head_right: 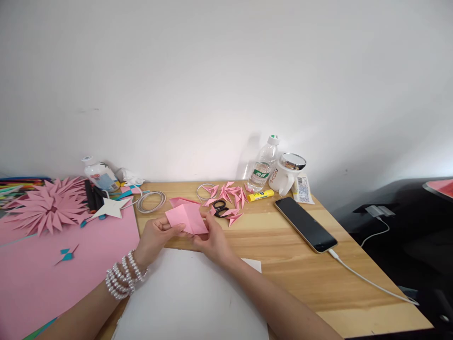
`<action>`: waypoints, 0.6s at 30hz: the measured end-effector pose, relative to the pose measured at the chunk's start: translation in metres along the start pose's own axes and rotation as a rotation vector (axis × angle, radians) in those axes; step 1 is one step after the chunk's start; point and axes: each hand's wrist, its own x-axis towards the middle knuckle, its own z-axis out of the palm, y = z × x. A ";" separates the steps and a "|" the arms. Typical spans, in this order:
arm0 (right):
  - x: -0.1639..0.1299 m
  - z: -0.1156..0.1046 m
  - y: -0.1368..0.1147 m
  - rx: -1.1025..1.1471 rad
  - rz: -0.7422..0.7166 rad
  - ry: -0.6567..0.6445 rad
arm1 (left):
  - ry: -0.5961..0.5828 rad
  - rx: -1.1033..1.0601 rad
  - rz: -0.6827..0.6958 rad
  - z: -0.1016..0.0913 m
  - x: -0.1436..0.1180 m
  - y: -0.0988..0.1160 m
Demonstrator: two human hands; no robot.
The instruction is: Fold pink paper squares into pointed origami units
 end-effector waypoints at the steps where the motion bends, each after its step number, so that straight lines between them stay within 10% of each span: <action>1: 0.000 0.000 -0.001 0.004 0.002 -0.004 | -0.007 -0.006 -0.004 0.000 0.000 0.000; 18: 0.000 -0.001 -0.007 -0.105 0.094 0.055 | 0.018 0.088 0.155 0.007 -0.005 0.002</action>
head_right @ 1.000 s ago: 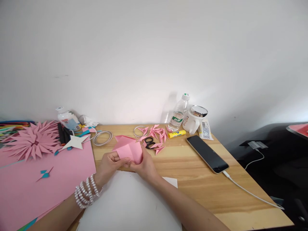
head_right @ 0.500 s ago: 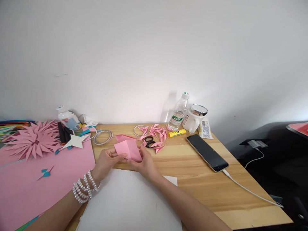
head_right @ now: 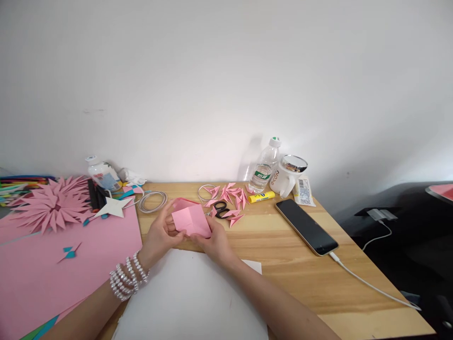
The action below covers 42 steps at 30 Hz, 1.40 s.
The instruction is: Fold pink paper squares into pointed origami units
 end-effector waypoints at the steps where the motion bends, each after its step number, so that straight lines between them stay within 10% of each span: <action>1: 0.000 0.000 0.000 -0.005 0.004 -0.001 | -0.002 -0.011 -0.009 0.000 0.001 0.001; 20: 0.002 0.001 0.006 0.173 -0.042 0.030 | -0.190 -0.030 -0.148 -0.009 0.005 0.005; 27: -0.004 0.001 0.004 0.068 -0.221 -0.032 | 0.189 0.216 -0.164 -0.019 0.012 -0.001; 42: -0.007 0.004 0.013 -0.096 -0.217 -0.170 | 0.021 0.053 -0.132 -0.015 0.009 0.008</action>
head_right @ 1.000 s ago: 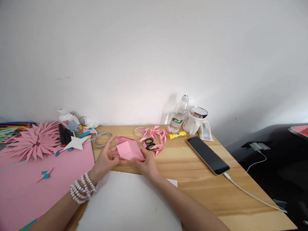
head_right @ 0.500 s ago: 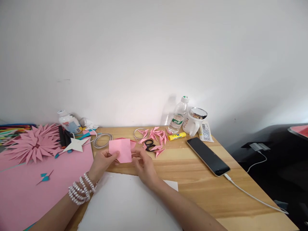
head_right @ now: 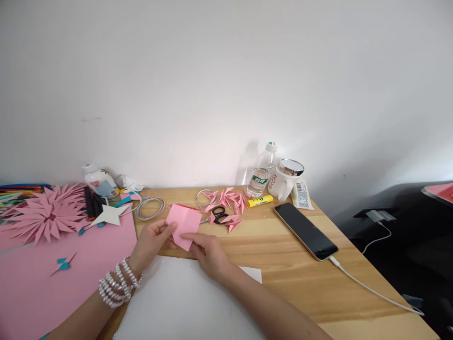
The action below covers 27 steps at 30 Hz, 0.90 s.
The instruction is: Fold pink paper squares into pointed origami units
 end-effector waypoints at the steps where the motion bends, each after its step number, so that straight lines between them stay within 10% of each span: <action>1: 0.000 0.000 -0.001 0.021 -0.007 0.007 | 0.001 0.017 0.012 0.000 0.000 0.000; 27: 0.012 -0.007 -0.007 0.304 0.144 0.320 | -0.270 -0.038 -0.153 0.009 -0.006 -0.005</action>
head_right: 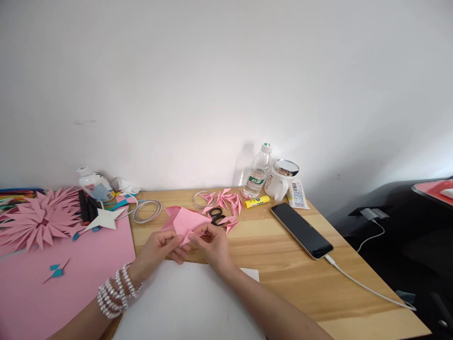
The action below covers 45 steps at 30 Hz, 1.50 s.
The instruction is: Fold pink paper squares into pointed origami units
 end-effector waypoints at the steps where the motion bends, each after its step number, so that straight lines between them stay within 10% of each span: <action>1: 0.000 0.000 -0.001 0.007 0.006 0.006 | -0.006 -0.002 0.005 0.001 0.000 -0.001; 45: 0.000 -0.003 0.002 -0.135 -0.018 -0.031 | -0.059 -0.105 -0.059 0.003 0.002 -0.009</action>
